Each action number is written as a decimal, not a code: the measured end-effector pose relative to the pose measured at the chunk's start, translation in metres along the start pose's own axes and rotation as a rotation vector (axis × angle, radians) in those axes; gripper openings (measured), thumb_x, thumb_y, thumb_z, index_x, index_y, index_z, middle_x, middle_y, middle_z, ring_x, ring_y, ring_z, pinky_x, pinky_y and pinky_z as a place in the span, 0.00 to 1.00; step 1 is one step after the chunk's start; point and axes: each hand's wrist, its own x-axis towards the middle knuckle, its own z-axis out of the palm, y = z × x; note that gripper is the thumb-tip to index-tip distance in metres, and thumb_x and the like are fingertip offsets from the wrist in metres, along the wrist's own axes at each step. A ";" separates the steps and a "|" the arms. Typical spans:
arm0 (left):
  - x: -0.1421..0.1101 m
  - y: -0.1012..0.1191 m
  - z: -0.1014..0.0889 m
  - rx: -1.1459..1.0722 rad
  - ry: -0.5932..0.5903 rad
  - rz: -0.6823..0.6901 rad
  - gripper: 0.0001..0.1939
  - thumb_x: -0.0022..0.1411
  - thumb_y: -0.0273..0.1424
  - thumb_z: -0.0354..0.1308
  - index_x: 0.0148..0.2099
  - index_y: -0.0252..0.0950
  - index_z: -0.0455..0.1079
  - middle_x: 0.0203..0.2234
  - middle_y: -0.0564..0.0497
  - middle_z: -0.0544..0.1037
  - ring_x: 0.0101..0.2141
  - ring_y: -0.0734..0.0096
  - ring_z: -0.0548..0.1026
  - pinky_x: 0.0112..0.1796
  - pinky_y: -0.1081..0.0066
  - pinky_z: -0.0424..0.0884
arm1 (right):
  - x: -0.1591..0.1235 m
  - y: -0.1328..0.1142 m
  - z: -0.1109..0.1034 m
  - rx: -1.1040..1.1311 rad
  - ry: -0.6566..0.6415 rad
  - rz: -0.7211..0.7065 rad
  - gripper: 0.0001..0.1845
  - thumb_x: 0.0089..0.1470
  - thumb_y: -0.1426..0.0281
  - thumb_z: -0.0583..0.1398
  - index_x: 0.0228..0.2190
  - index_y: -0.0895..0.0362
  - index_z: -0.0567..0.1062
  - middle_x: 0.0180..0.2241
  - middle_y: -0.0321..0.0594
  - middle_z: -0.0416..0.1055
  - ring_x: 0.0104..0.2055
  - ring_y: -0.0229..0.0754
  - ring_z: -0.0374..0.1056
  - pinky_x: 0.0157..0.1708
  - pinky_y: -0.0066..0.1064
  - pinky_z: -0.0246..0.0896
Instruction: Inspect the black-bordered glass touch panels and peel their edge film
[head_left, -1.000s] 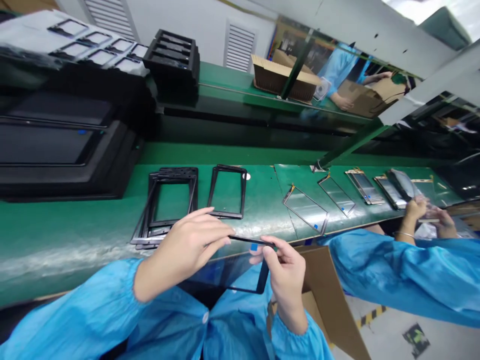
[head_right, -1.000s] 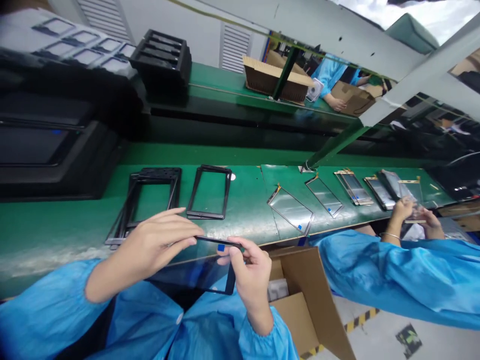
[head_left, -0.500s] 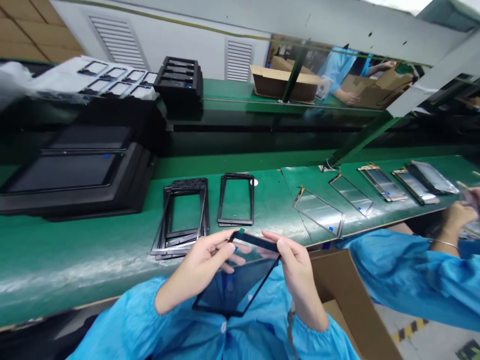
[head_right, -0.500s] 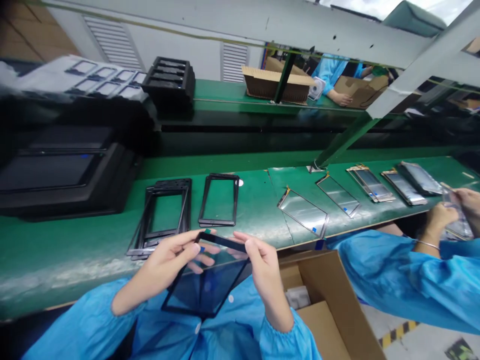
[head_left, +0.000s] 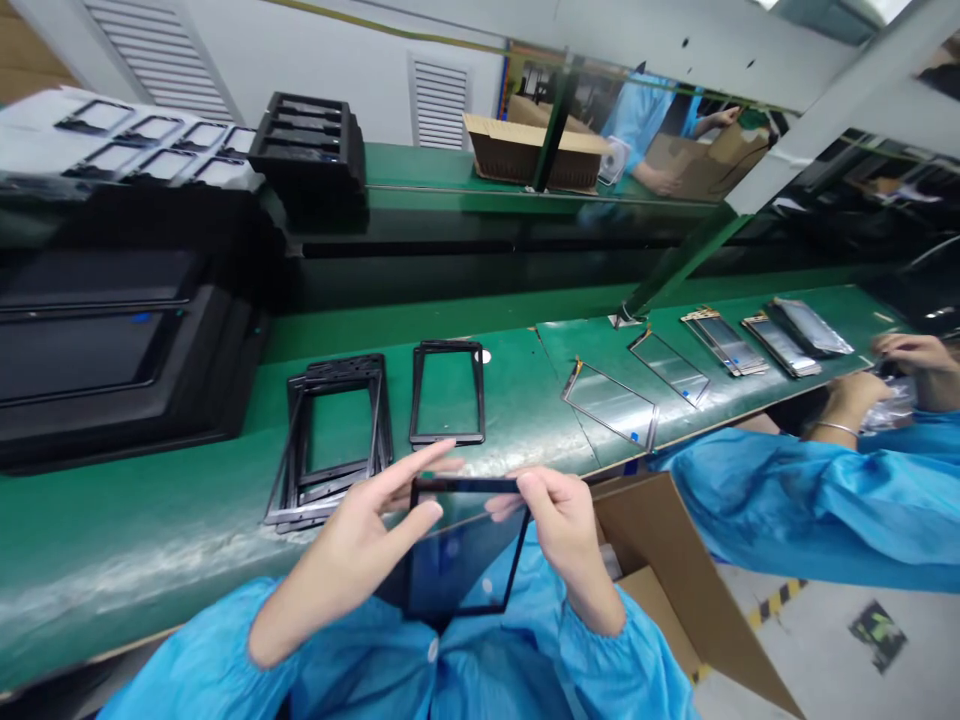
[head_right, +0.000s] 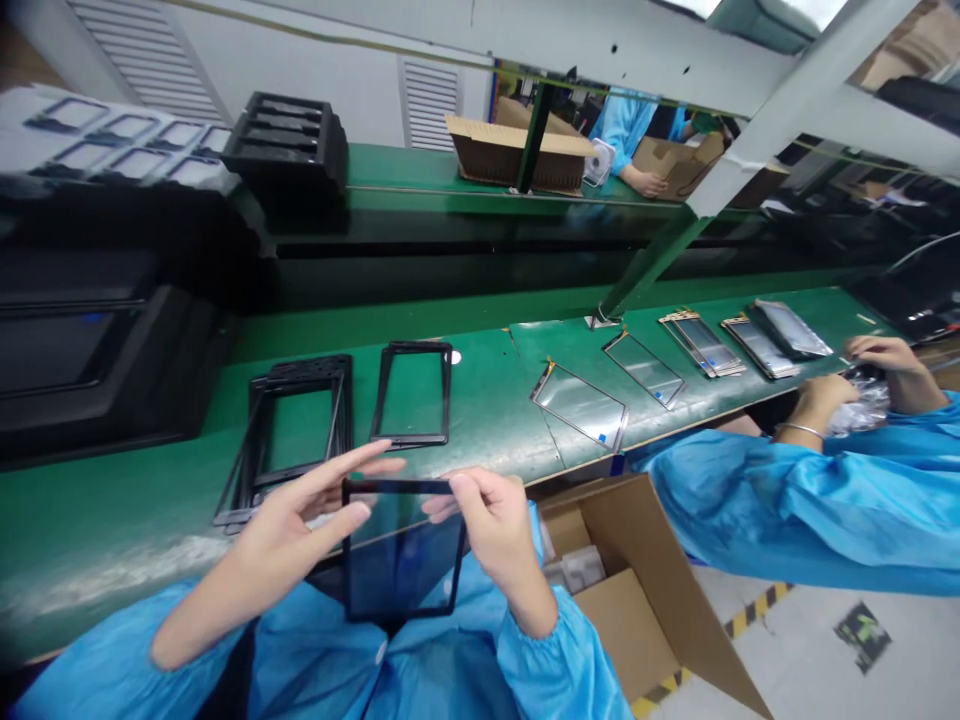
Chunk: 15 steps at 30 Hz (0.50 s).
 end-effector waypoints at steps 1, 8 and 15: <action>0.001 0.003 -0.003 0.124 -0.041 0.053 0.31 0.68 0.40 0.68 0.71 0.50 0.72 0.63 0.47 0.80 0.57 0.50 0.82 0.54 0.62 0.80 | 0.001 0.000 0.004 -0.056 -0.060 -0.012 0.17 0.67 0.57 0.64 0.32 0.54 0.86 0.26 0.40 0.85 0.26 0.47 0.83 0.30 0.32 0.78; 0.001 0.005 -0.009 -0.006 -0.134 -0.100 0.27 0.73 0.42 0.60 0.71 0.46 0.68 0.46 0.44 0.88 0.35 0.58 0.87 0.31 0.69 0.81 | 0.004 0.009 -0.018 -0.055 0.129 -0.118 0.16 0.69 0.59 0.61 0.49 0.49 0.86 0.47 0.41 0.87 0.50 0.48 0.83 0.54 0.39 0.76; -0.007 -0.016 -0.009 -0.263 0.107 -0.123 0.30 0.71 0.47 0.64 0.66 0.40 0.63 0.47 0.37 0.86 0.31 0.57 0.87 0.26 0.68 0.80 | -0.012 0.027 -0.047 0.148 0.179 0.058 0.22 0.66 0.52 0.64 0.52 0.54 0.82 0.34 0.45 0.87 0.28 0.50 0.84 0.32 0.38 0.80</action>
